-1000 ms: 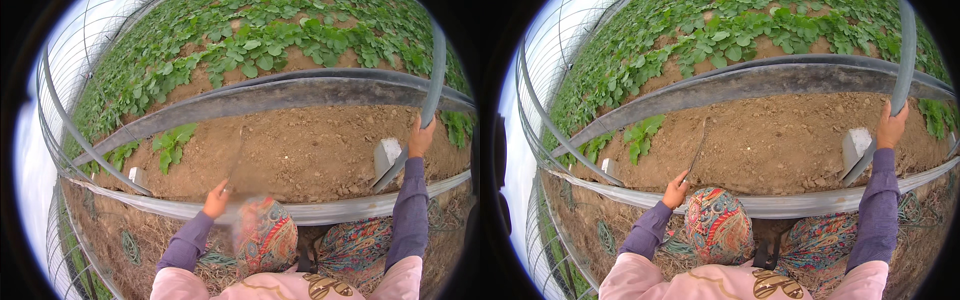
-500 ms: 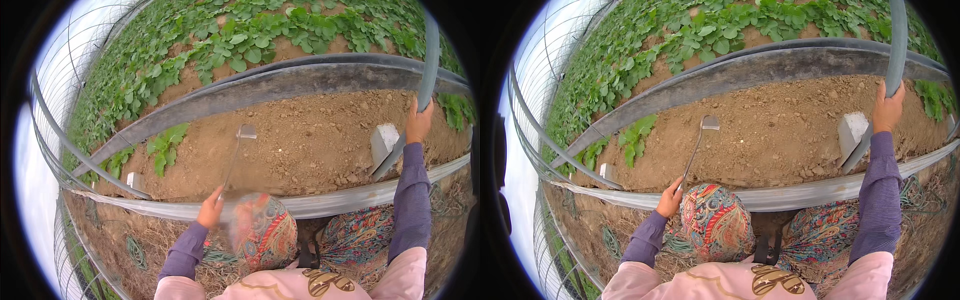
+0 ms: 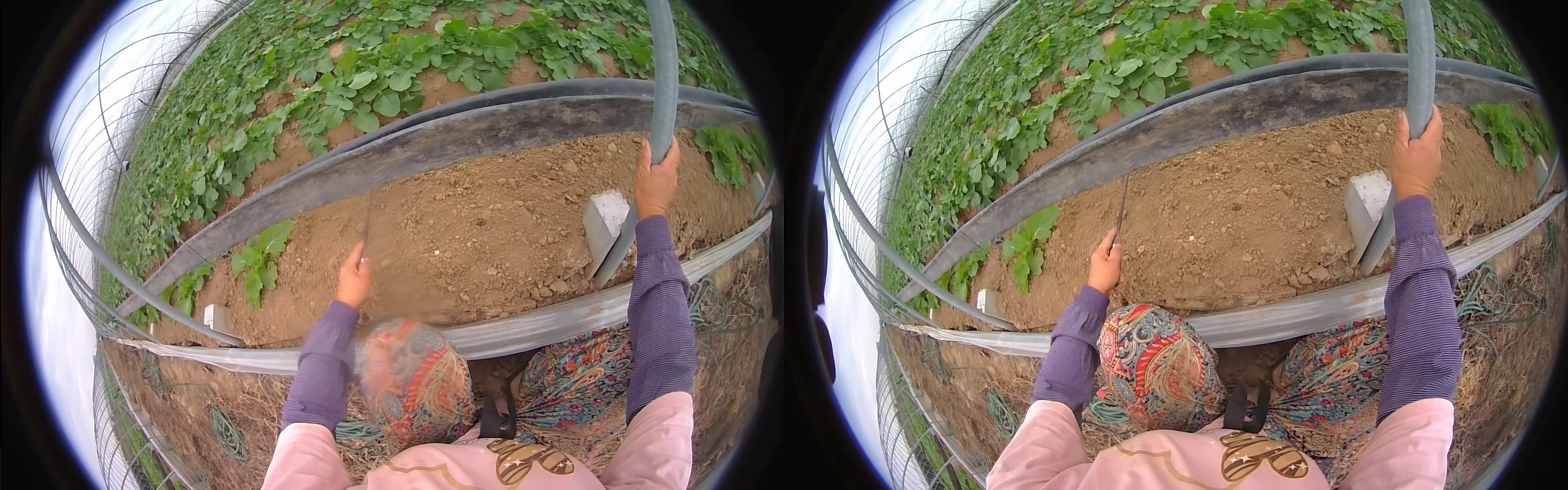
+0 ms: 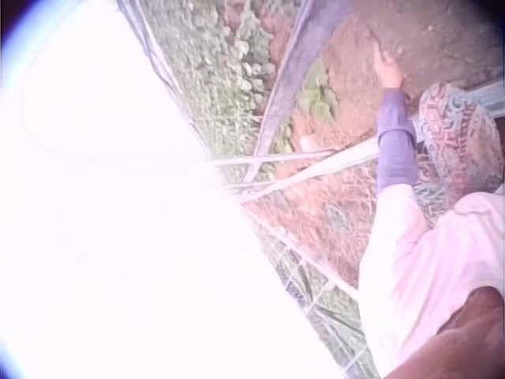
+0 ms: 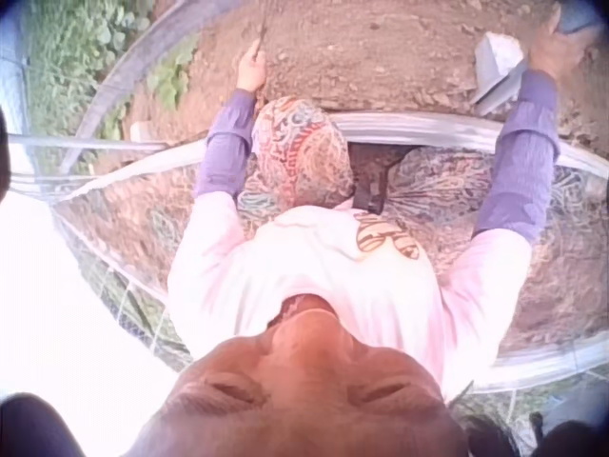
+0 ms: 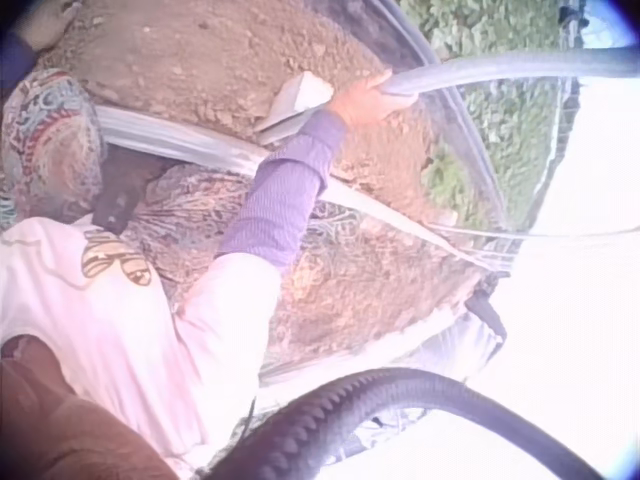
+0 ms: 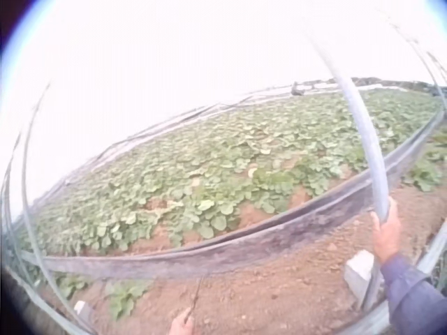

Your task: The person kneels in a garden bed and uses a small hand hoe to break up and level the soil between rows of green leafy plants. The person repeatedly scrapes and smooths the soil surface along the bed.

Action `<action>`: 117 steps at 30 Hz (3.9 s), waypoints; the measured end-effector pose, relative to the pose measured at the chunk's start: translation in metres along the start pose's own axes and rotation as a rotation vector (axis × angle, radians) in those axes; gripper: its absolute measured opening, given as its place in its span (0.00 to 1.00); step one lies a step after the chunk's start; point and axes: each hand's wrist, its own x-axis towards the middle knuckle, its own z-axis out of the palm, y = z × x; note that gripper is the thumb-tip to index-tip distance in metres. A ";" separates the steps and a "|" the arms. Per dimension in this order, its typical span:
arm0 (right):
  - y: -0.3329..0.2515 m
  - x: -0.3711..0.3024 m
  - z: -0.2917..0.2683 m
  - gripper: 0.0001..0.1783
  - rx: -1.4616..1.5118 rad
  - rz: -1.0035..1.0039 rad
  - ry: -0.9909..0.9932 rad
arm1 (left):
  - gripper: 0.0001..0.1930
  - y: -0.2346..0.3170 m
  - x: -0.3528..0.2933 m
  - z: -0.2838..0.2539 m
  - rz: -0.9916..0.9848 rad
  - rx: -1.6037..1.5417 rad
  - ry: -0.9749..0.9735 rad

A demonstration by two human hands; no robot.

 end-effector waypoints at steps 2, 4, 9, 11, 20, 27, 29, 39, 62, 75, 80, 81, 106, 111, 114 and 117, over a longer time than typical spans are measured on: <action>-0.005 -0.001 -0.001 0.28 -0.003 0.032 -0.021 | 0.20 -0.006 0.018 -0.002 -0.045 0.147 -0.029; 0.002 0.001 -0.004 0.28 -0.014 0.027 -0.015 | 0.20 0.026 0.025 0.007 -0.079 -0.050 -0.046; -0.009 -0.002 -0.001 0.28 0.006 0.029 -0.010 | 0.21 -0.003 0.073 -0.002 0.048 0.073 0.007; 0.006 0.003 -0.005 0.28 -0.009 0.021 0.002 | 0.22 0.042 0.064 0.025 -0.168 -0.056 -0.129; -0.003 0.000 -0.004 0.27 -0.008 -0.019 0.009 | 0.22 0.048 0.074 0.033 -0.089 -0.091 -0.079; 0.005 0.002 -0.002 0.27 0.022 -0.014 0.020 | 0.21 0.058 0.048 0.032 -0.089 0.123 -0.181; -0.001 0.001 -0.002 0.28 0.002 -0.019 0.006 | 0.20 0.021 0.043 0.022 0.143 0.074 -0.092; -0.007 0.000 -0.004 0.27 -0.031 0.026 -0.027 | 0.19 0.023 0.018 0.014 0.089 0.020 -0.104; 0.000 0.001 -0.002 0.27 -0.025 -0.018 0.010 | 0.20 0.039 -0.033 0.003 -0.012 0.167 -0.282; -0.007 0.000 -0.007 0.27 0.007 0.007 -0.025 | 0.20 0.008 -0.057 -0.017 0.105 -0.064 -0.568; -0.002 0.003 -0.003 0.27 0.037 0.014 -0.019 | 0.20 0.025 -0.054 -0.002 0.097 0.173 -0.600; -0.002 0.001 -0.005 0.27 0.029 0.038 -0.049 | 0.20 0.030 -0.058 -0.004 0.059 0.107 -0.582; -0.001 0.001 0.000 0.27 0.000 -0.037 0.041 | 0.20 -0.011 -0.081 -0.103 -0.089 0.192 -0.011; -0.002 0.000 -0.003 0.27 0.046 0.029 -0.008 | 0.19 -0.013 -0.075 -0.082 -0.034 0.224 0.001; -0.007 0.001 -0.004 0.29 0.026 0.032 -0.031 | 0.19 -0.021 -0.063 -0.092 -0.076 0.168 -0.027; -0.008 0.003 -0.008 0.29 0.006 0.048 -0.048 | 0.19 -0.017 -0.049 -0.088 0.014 0.188 0.027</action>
